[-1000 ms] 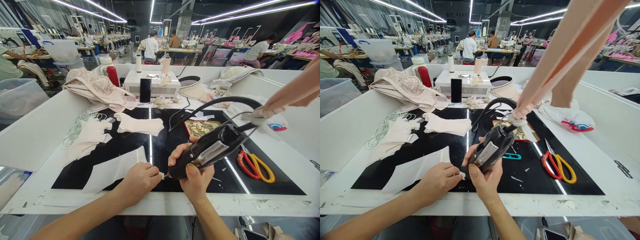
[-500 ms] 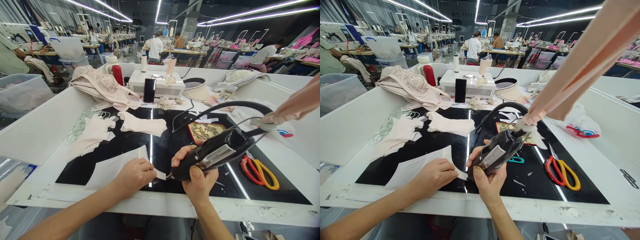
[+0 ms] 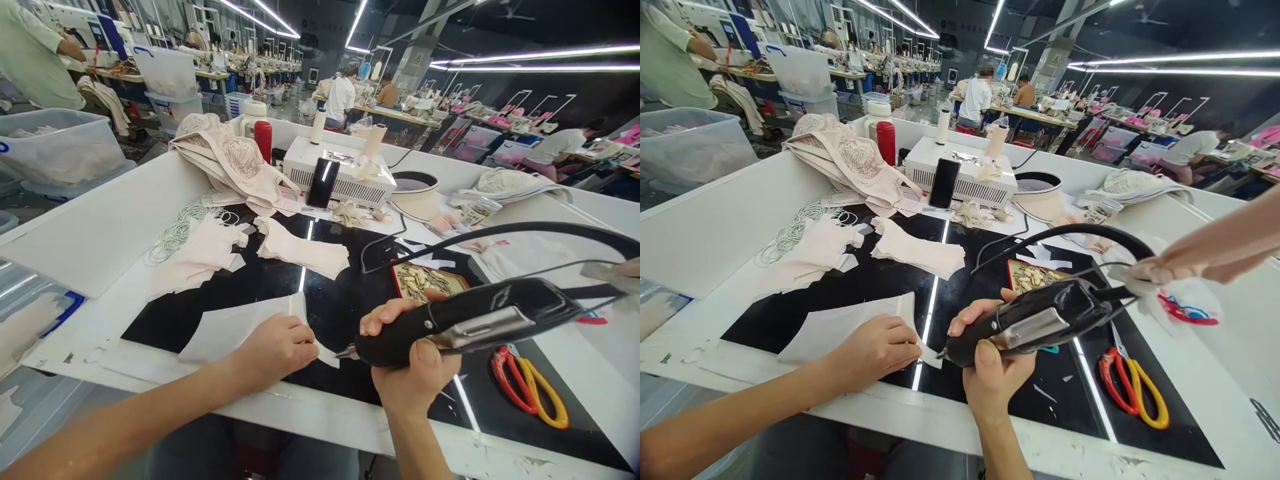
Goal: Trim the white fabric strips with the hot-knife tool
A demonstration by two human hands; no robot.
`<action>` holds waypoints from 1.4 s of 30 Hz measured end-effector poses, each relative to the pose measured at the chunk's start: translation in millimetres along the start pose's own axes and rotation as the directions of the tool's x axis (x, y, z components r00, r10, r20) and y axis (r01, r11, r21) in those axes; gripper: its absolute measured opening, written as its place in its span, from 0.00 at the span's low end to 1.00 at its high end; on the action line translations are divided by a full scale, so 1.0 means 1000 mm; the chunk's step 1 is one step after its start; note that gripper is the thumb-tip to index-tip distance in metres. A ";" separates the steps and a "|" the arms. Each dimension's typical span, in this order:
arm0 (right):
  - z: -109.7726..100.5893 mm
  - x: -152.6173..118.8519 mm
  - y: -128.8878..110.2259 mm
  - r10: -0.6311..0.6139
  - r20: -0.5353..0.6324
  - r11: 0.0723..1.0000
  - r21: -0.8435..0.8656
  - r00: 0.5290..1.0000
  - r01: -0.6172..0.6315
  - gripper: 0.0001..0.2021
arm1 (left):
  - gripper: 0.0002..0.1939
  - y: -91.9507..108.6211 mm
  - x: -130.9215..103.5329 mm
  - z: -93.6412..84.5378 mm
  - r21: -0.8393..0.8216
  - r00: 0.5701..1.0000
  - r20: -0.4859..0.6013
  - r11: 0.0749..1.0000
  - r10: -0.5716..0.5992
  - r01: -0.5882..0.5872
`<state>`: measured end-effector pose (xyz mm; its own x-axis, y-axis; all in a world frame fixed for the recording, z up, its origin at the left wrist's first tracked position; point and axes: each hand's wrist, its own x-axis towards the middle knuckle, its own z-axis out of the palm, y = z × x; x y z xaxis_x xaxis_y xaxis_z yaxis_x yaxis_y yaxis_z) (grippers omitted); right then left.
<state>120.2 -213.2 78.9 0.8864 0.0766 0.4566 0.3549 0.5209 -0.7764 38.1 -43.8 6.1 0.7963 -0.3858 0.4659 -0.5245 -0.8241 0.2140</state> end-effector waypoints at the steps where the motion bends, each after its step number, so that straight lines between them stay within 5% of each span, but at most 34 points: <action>1: 0.003 0.002 0.002 -0.001 0.001 1.000 0.006 1.000 0.001 0.23 | 0.08 0.000 0.000 0.001 0.009 1.000 -0.001 1.000 0.002 -0.002; 11: 0.014 0.000 0.020 0.009 0.017 1.000 -0.028 1.000 -0.009 0.22 | 0.09 0.002 0.000 0.004 0.051 0.999 -0.031 0.999 0.010 -0.008; 28: -0.001 0.000 0.009 0.008 0.004 0.997 -0.081 1.000 -0.007 0.22 | 0.10 0.002 -0.003 0.005 0.042 0.999 -0.036 0.999 0.003 -0.002; 42: 0.013 -0.011 0.009 0.005 0.043 0.999 0.042 0.999 -0.007 0.22 | 0.08 0.002 -0.001 0.002 0.030 0.999 -0.032 1.000 0.008 -0.007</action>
<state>109.9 -198.5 73.0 0.8746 0.1157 0.4708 0.3360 0.5555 -0.7606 37.2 -46.0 4.5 0.7821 -0.3791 0.4946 -0.5208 -0.8335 0.1847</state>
